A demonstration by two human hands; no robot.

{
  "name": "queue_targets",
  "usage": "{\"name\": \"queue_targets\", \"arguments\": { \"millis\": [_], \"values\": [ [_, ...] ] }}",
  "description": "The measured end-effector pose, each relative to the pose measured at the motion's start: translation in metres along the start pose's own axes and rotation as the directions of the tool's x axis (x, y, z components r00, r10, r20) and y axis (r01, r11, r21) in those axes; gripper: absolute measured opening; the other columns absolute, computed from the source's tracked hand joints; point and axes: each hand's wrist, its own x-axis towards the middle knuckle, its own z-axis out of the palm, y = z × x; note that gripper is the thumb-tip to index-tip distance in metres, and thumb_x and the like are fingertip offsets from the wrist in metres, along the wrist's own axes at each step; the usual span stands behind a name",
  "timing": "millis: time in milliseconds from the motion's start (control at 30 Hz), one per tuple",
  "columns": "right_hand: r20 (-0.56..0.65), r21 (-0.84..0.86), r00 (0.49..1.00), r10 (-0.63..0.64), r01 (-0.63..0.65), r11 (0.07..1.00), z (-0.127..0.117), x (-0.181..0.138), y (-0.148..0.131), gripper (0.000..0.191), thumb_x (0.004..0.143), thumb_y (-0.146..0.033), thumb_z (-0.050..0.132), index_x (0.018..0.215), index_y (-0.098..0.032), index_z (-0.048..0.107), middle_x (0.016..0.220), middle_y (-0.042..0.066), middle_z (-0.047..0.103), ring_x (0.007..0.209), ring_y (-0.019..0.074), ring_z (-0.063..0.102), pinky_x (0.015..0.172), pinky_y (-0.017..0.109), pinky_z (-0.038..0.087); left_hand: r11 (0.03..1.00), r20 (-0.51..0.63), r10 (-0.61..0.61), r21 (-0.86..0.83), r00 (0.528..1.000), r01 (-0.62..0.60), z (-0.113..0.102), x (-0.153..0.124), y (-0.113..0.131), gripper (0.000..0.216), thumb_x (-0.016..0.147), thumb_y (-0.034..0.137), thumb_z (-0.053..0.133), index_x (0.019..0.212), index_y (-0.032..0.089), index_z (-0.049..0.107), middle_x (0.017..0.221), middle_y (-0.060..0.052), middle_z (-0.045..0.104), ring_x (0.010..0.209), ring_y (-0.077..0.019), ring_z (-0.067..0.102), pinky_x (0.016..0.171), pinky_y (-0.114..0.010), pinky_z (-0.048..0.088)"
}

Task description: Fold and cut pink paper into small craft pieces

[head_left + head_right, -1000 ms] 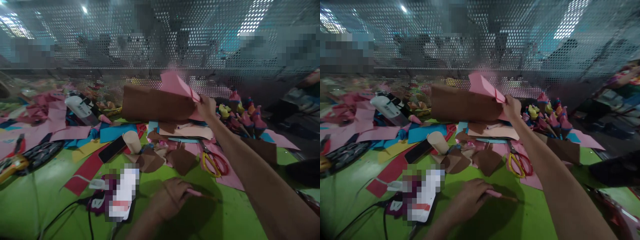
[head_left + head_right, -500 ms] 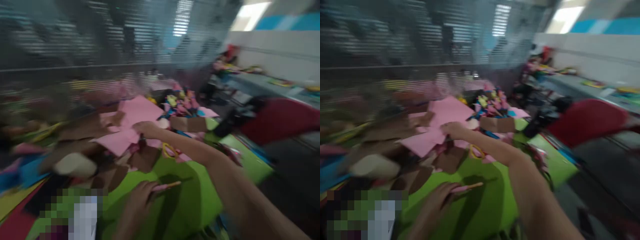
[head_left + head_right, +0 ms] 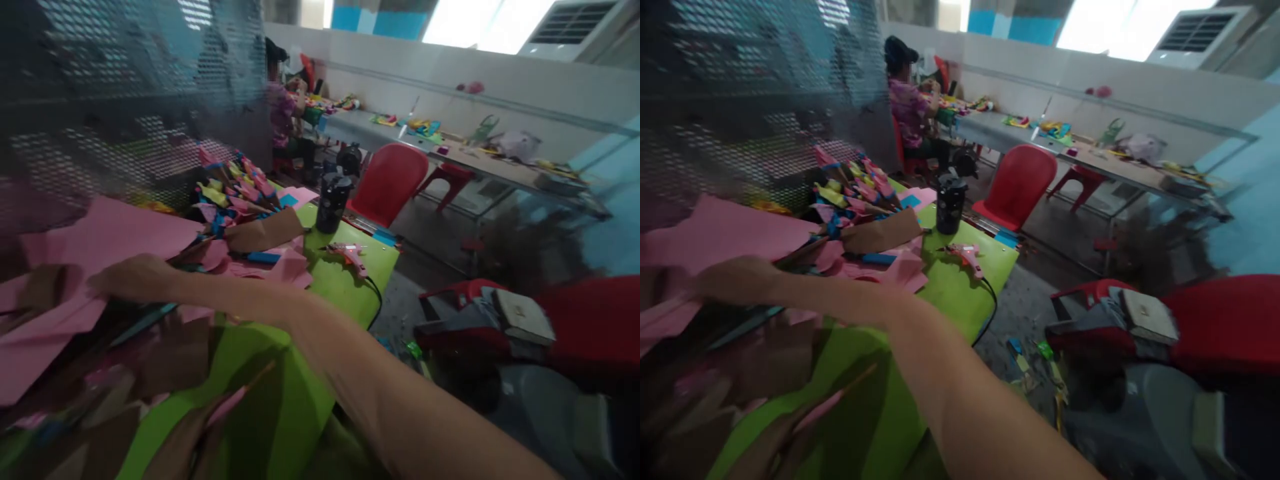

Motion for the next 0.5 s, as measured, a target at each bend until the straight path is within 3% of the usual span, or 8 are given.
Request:
{"name": "queue_targets", "arguments": {
  "millis": [100,200,300,500],
  "values": [
    [-0.116,0.086,0.988,0.102,-0.092,0.992,-0.011,0.024,0.013,0.023,0.089,-0.004,0.047,0.102,-0.009,0.065,0.099,-0.003,0.073,0.096,0.0071,0.06,0.086,0.013,0.041,0.992,-0.011,-0.123,-0.026,0.992,0.123,0.0,0.002,0.029,0.027,0.092,0.034,0.047,0.103,0.03,0.071,0.1,-0.002,0.077,0.09,-0.021,0.073,0.079,-0.031,0.06],
    [-0.123,0.177,0.992,-0.038,0.06,0.982,0.006,0.068,-0.022,0.028,0.09,-0.01,0.049,0.113,-0.01,0.065,0.109,-0.002,0.071,0.1,0.0087,0.06,0.085,0.015,0.041,0.977,-0.065,-0.209,-0.046,0.976,0.206,0.002,0.002,0.049,0.025,0.092,0.034,0.049,0.097,0.023,0.071,0.094,-0.007,0.076,0.086,-0.0216,0.071,0.077,-0.033,0.058],
    [-0.14,0.231,0.986,-0.094,0.125,0.965,0.019,0.1,-0.05,0.034,0.093,-0.016,0.046,0.122,-0.012,0.063,0.115,0.003,0.069,0.102,0.0136,0.06,0.084,0.021,0.043,0.959,-0.017,-0.279,-0.057,0.96,0.278,0.001,0.001,0.06,0.022,0.093,0.026,0.049,0.098,0.02,0.07,0.095,-0.008,0.074,0.086,-0.0208,0.069,0.078,-0.033,0.056],
    [-0.256,0.255,0.966,-0.035,0.103,0.962,0.014,0.131,-0.022,0.031,0.095,-0.025,0.045,0.112,-0.009,0.065,0.101,0.008,0.069,0.088,0.0168,0.058,0.071,0.027,0.037,0.932,-0.001,-0.342,-0.124,0.94,0.339,-0.002,-0.002,0.074,0.021,0.094,0.022,0.051,0.104,0.022,0.07,0.102,-0.005,0.073,0.094,-0.0191,0.066,0.085,-0.032,0.051]
  ]
}}
